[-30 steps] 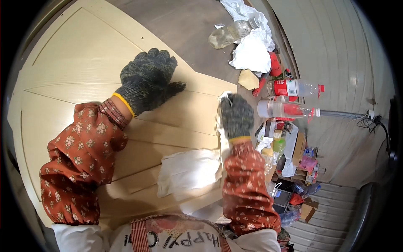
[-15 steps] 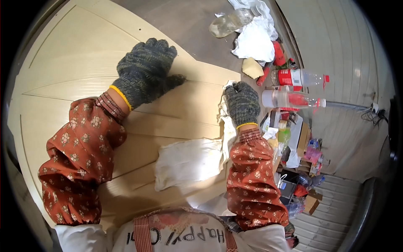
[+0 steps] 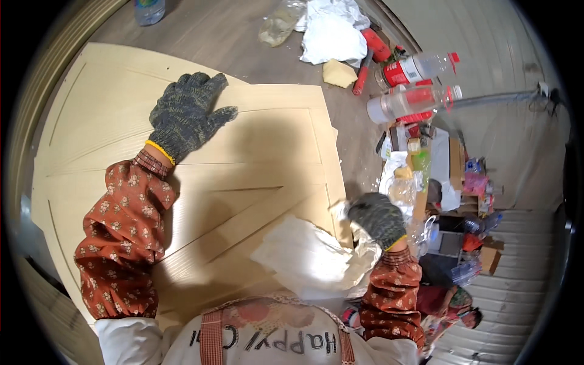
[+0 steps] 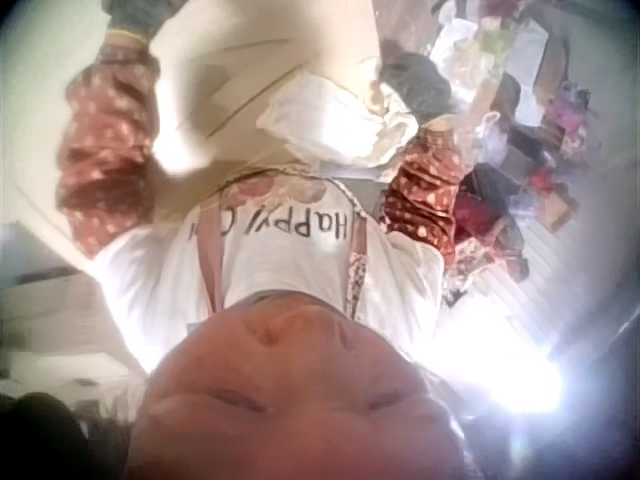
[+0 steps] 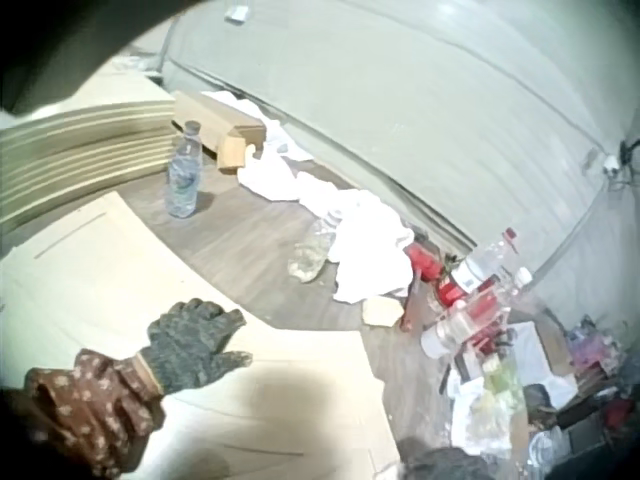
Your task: The person polishes wooden cabinet doors by hand using a cloth and liquid, and sands the edges with a sanding block.
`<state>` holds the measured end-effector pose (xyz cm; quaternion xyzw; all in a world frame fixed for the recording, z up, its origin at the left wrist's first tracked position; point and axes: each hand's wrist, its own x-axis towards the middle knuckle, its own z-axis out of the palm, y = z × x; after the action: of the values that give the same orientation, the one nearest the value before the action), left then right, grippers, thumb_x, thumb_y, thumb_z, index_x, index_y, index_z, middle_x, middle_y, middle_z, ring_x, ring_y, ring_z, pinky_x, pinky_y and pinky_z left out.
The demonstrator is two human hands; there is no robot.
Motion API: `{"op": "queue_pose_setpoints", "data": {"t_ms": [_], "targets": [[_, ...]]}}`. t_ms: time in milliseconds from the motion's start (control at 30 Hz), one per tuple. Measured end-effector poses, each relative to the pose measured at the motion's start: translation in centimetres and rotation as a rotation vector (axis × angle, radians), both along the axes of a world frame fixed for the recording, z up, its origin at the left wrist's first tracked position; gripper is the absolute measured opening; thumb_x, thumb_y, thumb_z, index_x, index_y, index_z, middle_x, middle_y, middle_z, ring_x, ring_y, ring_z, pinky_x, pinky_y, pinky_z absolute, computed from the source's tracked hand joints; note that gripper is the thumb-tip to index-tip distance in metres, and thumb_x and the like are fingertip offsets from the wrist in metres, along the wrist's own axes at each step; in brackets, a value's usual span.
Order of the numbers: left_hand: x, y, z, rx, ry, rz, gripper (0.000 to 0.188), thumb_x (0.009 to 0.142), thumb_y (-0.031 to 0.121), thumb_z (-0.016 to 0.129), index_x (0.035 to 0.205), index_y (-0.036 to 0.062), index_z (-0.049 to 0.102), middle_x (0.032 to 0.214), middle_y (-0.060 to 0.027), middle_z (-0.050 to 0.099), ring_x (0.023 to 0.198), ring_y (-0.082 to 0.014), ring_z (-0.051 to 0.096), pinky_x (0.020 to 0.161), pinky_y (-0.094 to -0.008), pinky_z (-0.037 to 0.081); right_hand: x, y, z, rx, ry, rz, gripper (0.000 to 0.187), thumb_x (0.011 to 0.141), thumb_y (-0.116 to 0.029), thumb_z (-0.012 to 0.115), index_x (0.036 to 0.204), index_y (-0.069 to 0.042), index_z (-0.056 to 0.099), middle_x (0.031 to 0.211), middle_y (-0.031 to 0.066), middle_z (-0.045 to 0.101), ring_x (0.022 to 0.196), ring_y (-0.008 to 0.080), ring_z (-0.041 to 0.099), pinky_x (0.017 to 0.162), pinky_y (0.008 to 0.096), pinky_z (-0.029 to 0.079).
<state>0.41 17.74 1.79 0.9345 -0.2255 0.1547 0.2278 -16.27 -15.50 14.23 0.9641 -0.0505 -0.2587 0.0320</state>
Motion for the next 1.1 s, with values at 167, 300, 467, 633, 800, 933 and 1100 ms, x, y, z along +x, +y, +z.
{"op": "queue_pose_setpoints", "data": {"t_ms": [167,300,467,633,800,933,1100], "targets": [[-2.7,-3.8,2.5,-0.253,-0.053,-0.279,0.042,0.084,0.033,0.074,0.118,0.0093,0.065,0.120,-0.0134,0.065,0.115,-0.0332,0.057,0.103,-0.0459,0.042,-1.7,0.5,-1.2,0.755,-0.936,-0.375,0.013,0.089,-0.013,0.067,0.092,0.000,0.067,0.077,0.0092,0.067,0.066,0.0222,0.061,0.067,0.0314,0.051],[-11.8,-8.7,2.4,-1.001,0.423,-0.783,0.068,0.083,0.020,0.078,0.142,0.0056,0.047,0.139,-0.0159,0.053,0.131,-0.0297,0.048,0.113,-0.0405,0.034,-2.2,7.4,-5.8,1.045,-0.963,-0.208,0.025,0.092,-0.008,0.062,0.116,-0.001,0.061,0.111,0.0159,0.064,0.093,0.0288,0.063,0.078,0.0365,0.052],[-15.4,-7.9,0.0,-1.461,0.881,-0.613,0.039,0.101,0.013,0.053,0.137,0.0006,0.049,0.137,-0.0163,0.056,0.129,-0.0256,0.051,0.109,-0.0387,0.042,-4.6,8.2,-7.1,0.914,-0.971,0.259,0.034,0.093,-0.012,0.063,0.125,-0.002,0.056,0.120,0.0194,0.061,0.111,0.0331,0.060,0.094,0.0402,0.051],[-8.8,-7.3,1.0,-1.099,0.301,-0.260,0.034,0.093,-0.003,0.058,0.126,0.0000,0.052,0.124,-0.0102,0.058,0.107,-0.0204,0.061,0.090,-0.0319,0.052,-9.8,4.0,-7.0,0.964,-0.981,-0.203,0.041,0.089,-0.016,0.070,0.127,-0.008,0.058,0.124,0.0203,0.060,0.108,0.0346,0.062,0.089,0.0410,0.053],[-0.2,-9.8,1.7,-0.222,0.366,0.271,0.036,0.089,0.018,0.063,0.123,0.0079,0.060,0.122,-0.0145,0.063,0.108,-0.0365,0.062,0.095,-0.0408,0.050,-16.3,0.7,-9.6,0.456,-1.068,-0.217,0.042,0.088,-0.014,0.070,0.127,-0.003,0.059,0.120,0.0215,0.061,0.103,0.0371,0.064,0.085,0.0430,0.054],[-3.7,-15.4,-1.2,-0.207,0.072,-0.308,0.034,0.088,0.013,0.056,0.121,0.0107,0.063,0.124,-0.0153,0.062,0.115,-0.0340,0.057,0.100,-0.0409,0.045,-19.2,1.0,-10.7,0.464,-1.098,-0.280,0.038,0.088,-0.011,0.068,0.123,0.001,0.060,0.114,0.0222,0.064,0.098,0.0387,0.065,0.083,0.0426,0.055],[-10.9,-15.3,0.9,-0.542,0.889,-1.111,0.052,0.096,0.039,0.056,0.126,-0.0043,0.058,0.125,-0.0178,0.062,0.117,-0.0227,0.057,0.098,-0.0378,0.047,-21.6,-0.7,-9.8,0.572,-1.054,-0.455,0.034,0.087,-0.008,0.068,0.119,0.002,0.062,0.108,0.0223,0.067,0.098,0.0393,0.065,0.082,0.0424,0.056]]}}
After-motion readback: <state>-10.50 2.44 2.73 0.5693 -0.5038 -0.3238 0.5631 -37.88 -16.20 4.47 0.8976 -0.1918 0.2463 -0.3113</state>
